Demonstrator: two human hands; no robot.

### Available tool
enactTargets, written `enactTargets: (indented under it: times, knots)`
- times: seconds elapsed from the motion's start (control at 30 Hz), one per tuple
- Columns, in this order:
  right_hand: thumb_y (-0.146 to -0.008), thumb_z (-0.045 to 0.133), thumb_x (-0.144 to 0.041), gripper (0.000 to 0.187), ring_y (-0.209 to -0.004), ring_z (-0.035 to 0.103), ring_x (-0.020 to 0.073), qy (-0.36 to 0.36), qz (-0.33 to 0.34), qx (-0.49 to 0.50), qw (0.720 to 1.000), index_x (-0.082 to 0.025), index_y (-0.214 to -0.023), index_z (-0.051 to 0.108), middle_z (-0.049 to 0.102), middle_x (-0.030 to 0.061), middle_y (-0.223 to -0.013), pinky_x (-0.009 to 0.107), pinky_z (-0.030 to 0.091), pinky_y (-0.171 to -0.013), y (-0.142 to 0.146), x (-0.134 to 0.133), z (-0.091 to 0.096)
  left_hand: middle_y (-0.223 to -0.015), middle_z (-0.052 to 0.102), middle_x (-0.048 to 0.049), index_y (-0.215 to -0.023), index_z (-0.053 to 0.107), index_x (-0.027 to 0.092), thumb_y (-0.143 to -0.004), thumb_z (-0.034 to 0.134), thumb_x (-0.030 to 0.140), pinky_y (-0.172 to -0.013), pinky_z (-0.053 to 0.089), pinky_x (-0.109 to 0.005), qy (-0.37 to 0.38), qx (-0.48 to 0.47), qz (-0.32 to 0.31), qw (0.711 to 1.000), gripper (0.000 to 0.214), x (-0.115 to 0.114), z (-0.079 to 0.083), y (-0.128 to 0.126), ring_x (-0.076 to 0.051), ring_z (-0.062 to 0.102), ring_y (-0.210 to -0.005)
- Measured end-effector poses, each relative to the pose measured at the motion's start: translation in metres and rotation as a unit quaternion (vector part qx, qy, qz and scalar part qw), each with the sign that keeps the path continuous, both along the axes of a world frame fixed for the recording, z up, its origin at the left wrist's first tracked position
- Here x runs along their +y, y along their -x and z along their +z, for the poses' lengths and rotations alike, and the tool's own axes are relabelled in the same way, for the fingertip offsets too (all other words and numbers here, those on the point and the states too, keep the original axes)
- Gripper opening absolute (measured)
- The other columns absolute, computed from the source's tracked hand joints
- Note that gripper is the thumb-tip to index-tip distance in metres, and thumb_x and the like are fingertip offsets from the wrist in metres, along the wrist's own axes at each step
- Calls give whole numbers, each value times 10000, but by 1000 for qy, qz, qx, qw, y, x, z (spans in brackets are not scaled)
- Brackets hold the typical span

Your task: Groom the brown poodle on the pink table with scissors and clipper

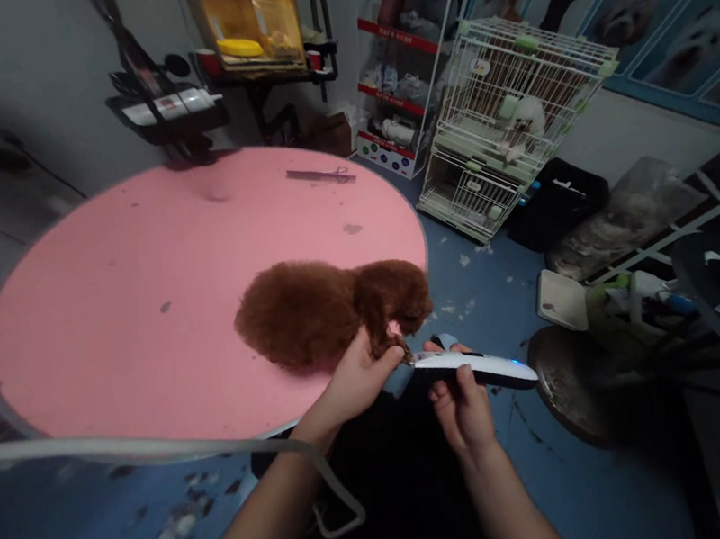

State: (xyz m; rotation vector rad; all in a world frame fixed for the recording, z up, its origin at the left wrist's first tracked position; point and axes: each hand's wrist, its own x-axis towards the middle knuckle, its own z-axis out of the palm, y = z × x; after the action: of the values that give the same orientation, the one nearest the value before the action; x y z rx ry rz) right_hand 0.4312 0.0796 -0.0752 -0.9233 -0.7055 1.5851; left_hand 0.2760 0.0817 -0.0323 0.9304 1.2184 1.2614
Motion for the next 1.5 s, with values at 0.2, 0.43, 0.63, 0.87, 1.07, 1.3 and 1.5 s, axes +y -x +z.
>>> enactTargets:
  times: [0.2,0.43,0.63,0.87,1.07,1.3,1.5]
  knots:
    - [-732,699,-559,450,-479,477,80,14,-13,-3,1000,-267,-1001,486,705,49,-1050,237,430,-454,2,0,0,-836,561,-4,-919,464,182,-699,606,356,-759,447,-289,-9,12,0,1000,315,0,-1,2,-148,539,-792]
    - [-717,747,-524,505,-538,580,90,-151,-42,-59,986,-284,-1008,412,655,43,-1136,280,502,-582,7,-10,-2,-845,582,-13,-912,495,171,-707,603,338,-802,464,-302,-12,36,17,999,287,0,-2,2,-160,557,-827]
    - [-698,781,-482,536,-600,649,144,-234,-42,-145,960,-300,-975,359,599,80,-1210,319,532,-553,6,-21,0,-891,616,-29,-939,496,167,-737,600,325,-831,475,-318,-9,48,25,998,277,-1,-2,0,-176,583,-883]
    - [-708,757,-513,524,-588,630,133,-226,-41,-113,967,-294,-989,373,588,89,-1250,323,528,-576,9,-11,-1,-901,612,-25,-954,491,174,-741,616,339,-806,472,-301,2,35,16,999,297,-1,-4,2,-174,576,-890]
    - [-715,735,-490,476,-569,559,110,-188,-15,-52,981,-267,-975,403,600,77,-1219,306,491,-609,10,-3,7,-802,548,12,-928,460,175,-735,647,320,-664,455,-247,1,-5,5,1000,305,0,-2,1,-119,527,-730]
    - [-765,668,-496,422,-867,639,207,-260,5,-72,963,-285,-1045,433,616,71,-1130,341,522,-699,-8,11,5,-823,550,8,-926,454,180,-759,631,330,-705,454,-263,-17,0,3,1000,285,1,1,0,-130,533,-767]
    - [-779,670,-166,343,-1122,578,247,-509,69,-354,782,-270,-1085,554,518,92,-1311,416,505,-872,-42,12,15,-943,591,-29,-994,466,161,-784,597,324,-822,458,-315,-16,28,31,999,297,3,7,-3,-161,565,-883]
